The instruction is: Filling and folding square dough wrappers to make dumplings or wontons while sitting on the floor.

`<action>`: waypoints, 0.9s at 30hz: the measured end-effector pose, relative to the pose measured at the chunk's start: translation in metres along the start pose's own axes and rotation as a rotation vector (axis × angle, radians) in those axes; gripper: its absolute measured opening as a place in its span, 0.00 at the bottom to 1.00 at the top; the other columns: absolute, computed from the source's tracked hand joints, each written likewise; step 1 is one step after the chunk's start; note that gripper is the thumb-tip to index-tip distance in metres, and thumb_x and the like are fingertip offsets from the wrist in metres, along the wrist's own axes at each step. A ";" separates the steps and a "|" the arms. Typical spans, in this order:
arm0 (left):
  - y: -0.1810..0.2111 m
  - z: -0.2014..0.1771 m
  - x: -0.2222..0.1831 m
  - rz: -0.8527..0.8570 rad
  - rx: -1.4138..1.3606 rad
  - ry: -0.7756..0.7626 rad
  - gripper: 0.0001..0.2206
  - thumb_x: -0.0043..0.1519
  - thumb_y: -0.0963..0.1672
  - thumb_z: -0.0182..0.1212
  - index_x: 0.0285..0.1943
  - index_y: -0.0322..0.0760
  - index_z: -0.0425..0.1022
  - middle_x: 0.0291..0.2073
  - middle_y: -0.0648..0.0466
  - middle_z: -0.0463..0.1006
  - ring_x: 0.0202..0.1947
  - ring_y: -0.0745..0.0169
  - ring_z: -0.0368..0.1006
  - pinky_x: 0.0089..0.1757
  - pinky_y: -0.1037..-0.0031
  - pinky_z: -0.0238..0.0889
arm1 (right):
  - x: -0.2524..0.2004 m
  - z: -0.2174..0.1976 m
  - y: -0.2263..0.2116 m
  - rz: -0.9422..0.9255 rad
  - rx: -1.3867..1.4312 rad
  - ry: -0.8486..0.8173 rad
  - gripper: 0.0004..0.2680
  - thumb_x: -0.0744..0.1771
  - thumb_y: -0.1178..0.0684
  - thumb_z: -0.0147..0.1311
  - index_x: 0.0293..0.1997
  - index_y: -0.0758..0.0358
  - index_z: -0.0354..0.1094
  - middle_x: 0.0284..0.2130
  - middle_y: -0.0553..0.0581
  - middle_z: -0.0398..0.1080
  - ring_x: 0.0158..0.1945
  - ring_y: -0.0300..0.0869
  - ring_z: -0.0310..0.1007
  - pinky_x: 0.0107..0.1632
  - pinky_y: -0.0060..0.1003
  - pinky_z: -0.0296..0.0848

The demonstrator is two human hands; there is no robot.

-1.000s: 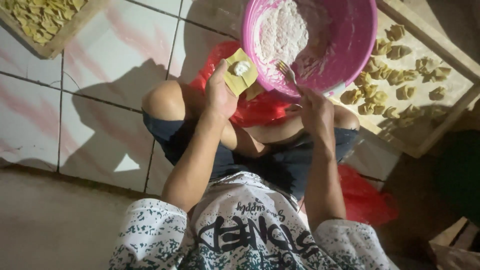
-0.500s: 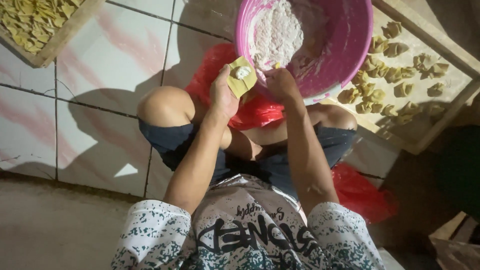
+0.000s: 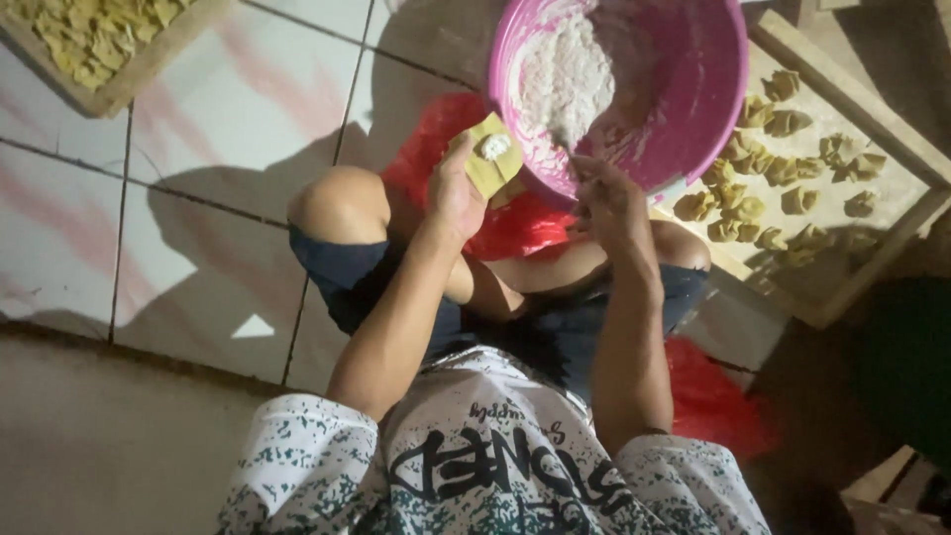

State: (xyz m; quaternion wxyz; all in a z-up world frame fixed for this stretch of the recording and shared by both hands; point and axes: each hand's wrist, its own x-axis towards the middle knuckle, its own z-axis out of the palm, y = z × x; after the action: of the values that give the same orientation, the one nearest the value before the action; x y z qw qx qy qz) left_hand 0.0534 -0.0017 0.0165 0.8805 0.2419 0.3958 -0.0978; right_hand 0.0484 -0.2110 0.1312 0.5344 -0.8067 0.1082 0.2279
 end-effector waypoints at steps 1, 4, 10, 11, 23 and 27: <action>-0.001 -0.002 0.002 -0.002 0.000 0.001 0.24 0.67 0.50 0.58 0.68 0.32 0.68 0.65 0.30 0.68 0.63 0.31 0.68 0.59 0.40 0.65 | -0.008 0.003 0.010 0.002 0.000 0.001 0.15 0.69 0.63 0.46 0.60 0.50 0.72 0.22 0.57 0.70 0.22 0.42 0.74 0.25 0.35 0.76; -0.004 0.010 0.001 -0.103 0.020 -0.003 0.22 0.67 0.52 0.54 0.63 0.35 0.71 0.58 0.32 0.75 0.54 0.33 0.76 0.50 0.37 0.73 | -0.020 0.010 0.043 -0.364 -0.040 0.096 0.10 0.71 0.61 0.48 0.54 0.60 0.74 0.24 0.57 0.73 0.26 0.44 0.78 0.32 0.38 0.75; -0.009 0.052 -0.047 -0.010 -0.077 0.053 0.19 0.69 0.48 0.56 0.63 0.32 0.70 0.59 0.33 0.74 0.57 0.39 0.74 0.58 0.47 0.68 | -0.026 0.037 0.115 -0.627 -0.006 0.210 0.14 0.67 0.66 0.55 0.57 0.58 0.78 0.32 0.61 0.67 0.36 0.46 0.70 0.44 0.41 0.71; -0.010 0.051 -0.047 0.006 -0.111 0.057 0.20 0.68 0.48 0.57 0.65 0.32 0.68 0.61 0.34 0.72 0.59 0.40 0.72 0.59 0.48 0.66 | -0.027 0.035 0.117 -0.645 0.017 0.195 0.13 0.68 0.66 0.55 0.57 0.60 0.77 0.36 0.64 0.70 0.40 0.48 0.73 0.47 0.45 0.72; 0.008 0.060 -0.105 -0.096 0.082 -0.044 0.11 0.62 0.45 0.63 0.47 0.35 0.73 0.40 0.43 0.81 0.40 0.46 0.81 0.41 0.52 0.79 | -0.038 0.013 0.093 -0.667 0.322 0.315 0.16 0.64 0.68 0.65 0.58 0.69 0.73 0.49 0.62 0.60 0.61 0.51 0.65 0.51 0.46 0.78; -0.019 0.040 -0.090 -0.154 0.146 -0.111 0.09 0.60 0.44 0.69 0.41 0.39 0.72 0.34 0.43 0.82 0.34 0.47 0.83 0.36 0.53 0.80 | -0.034 0.012 0.045 -0.727 0.271 0.202 0.07 0.63 0.60 0.68 0.44 0.63 0.80 0.48 0.61 0.58 0.59 0.46 0.60 0.65 0.49 0.63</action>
State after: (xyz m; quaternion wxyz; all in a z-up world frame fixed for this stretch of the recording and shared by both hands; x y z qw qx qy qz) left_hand 0.0128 -0.0399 0.0994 0.8711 0.2682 0.3556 -0.2071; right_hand -0.0028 -0.2208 0.1073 0.6684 -0.7330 -0.1030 -0.0730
